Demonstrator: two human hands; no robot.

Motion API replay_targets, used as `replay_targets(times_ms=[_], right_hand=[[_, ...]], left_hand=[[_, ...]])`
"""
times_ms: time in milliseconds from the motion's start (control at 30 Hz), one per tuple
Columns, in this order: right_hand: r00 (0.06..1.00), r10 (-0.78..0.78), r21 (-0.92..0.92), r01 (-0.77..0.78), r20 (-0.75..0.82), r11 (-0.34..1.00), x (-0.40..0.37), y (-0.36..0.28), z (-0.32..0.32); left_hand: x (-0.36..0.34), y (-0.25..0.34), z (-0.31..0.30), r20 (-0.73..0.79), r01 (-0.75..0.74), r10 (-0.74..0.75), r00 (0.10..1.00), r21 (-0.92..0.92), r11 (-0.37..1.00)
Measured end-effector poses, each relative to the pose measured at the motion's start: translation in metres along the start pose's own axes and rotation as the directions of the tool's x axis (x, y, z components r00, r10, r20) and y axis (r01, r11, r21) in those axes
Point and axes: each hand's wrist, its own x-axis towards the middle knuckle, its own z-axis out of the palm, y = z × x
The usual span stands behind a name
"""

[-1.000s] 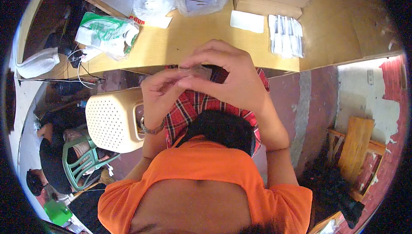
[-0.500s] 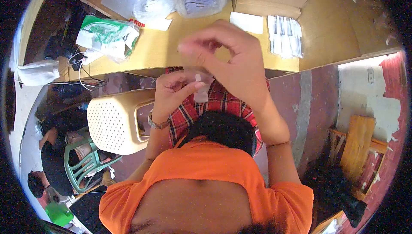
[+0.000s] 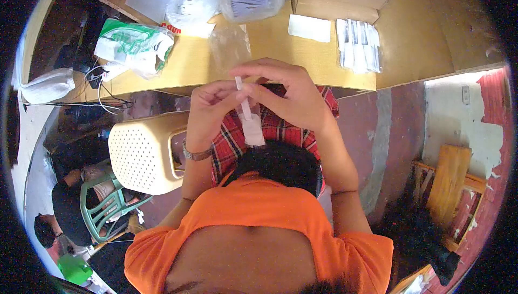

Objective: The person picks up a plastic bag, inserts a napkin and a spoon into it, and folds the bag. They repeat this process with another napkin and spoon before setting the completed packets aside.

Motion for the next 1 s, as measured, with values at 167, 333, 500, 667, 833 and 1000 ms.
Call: replay_targets(times_ms=[167,333,500,667,833,1000], right_hand=[[0.998,-0.001,-0.078,-0.005,-0.070,0.997,0.002,0.000,0.001],[0.990,-0.082,-0.118,0.069,-0.112,0.991,0.003,0.000,0.004],[0.970,-0.179,-0.159,0.153,-0.163,0.975,0.004,0.004,0.005],[0.987,-0.113,-0.194,0.090,-0.111,0.977,0.000,-0.003,0.004],[0.989,-0.140,-0.342,0.116,-0.047,0.932,0.000,-0.003,0.001],[0.990,-0.047,-0.241,0.013,-0.136,0.970,0.000,-0.007,0.004]], left_hand=[[-0.002,0.005,0.006,-0.076,-0.108,0.128,0.989,0.229,0.967],[-0.005,0.010,0.009,-0.089,-0.178,0.216,0.972,0.316,0.932],[-0.003,0.009,0.013,-0.050,-0.156,0.180,0.982,0.306,0.939],[-0.001,0.001,0.008,-0.015,-0.278,0.295,0.955,0.296,0.914],[-0.001,-0.002,0.002,-0.013,-0.290,0.306,0.952,0.287,0.913],[-0.001,0.004,0.008,-0.066,-0.286,0.313,0.948,0.263,0.921]])
